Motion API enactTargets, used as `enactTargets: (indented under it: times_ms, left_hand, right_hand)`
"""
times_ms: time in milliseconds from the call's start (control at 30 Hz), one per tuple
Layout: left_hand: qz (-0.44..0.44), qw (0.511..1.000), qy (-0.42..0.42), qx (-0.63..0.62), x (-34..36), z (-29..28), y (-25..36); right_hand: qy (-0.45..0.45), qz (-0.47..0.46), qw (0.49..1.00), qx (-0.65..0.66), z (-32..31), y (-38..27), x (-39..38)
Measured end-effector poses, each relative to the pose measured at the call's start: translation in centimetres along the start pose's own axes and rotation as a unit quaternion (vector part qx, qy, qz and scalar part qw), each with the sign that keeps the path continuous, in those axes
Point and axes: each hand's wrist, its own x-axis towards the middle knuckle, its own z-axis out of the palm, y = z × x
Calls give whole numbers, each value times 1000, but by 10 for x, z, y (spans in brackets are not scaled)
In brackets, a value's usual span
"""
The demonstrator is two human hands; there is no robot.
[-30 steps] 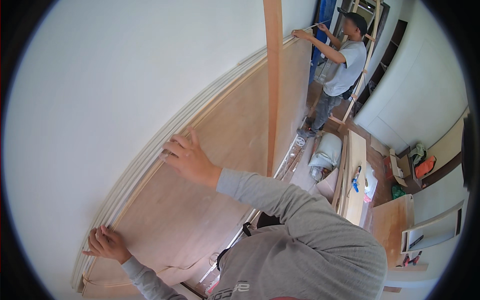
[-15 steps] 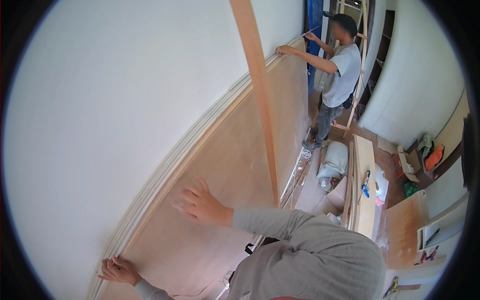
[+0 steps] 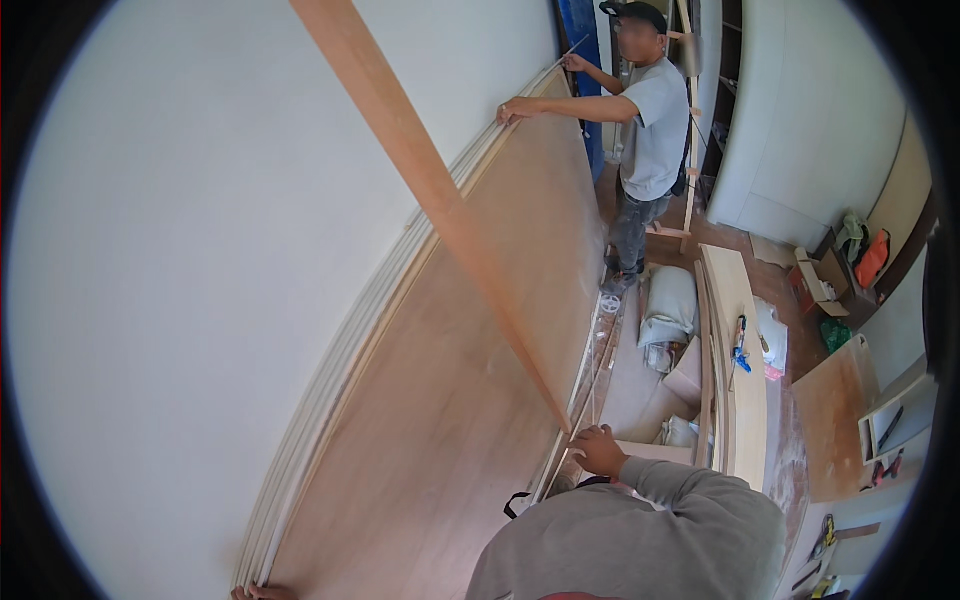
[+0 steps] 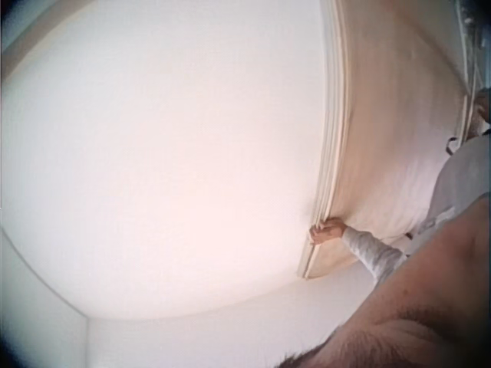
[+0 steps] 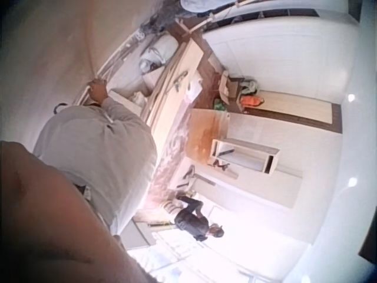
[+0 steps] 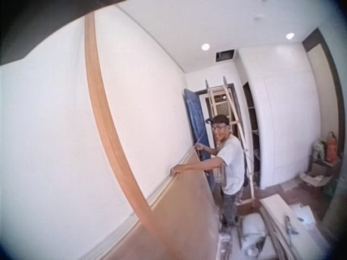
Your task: The person positions and presses thin wooden trim strips along the upper edge of a large curved plywood panel. They repeatedly align, adjust, and smooth the trim by hand while another worker assists nearby.
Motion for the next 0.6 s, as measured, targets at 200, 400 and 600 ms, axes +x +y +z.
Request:
enactTargets:
  times_ms: [200, 400, 600]
  left_hand:
    - [-39, 999, 8, 37, 3, -4, 14]
    - [-76, 996, 1, 54, -9, 8, -27]
    - [-88, 994, -30, 55, 4, 16, -33]
  right_hand:
    - [57, 27, 997, 38, -3, 9, 10]
    - [15, -23, 997, 72, -4, -1, 30]
    - [49, -53, 993, 97, -13, 6, 32]
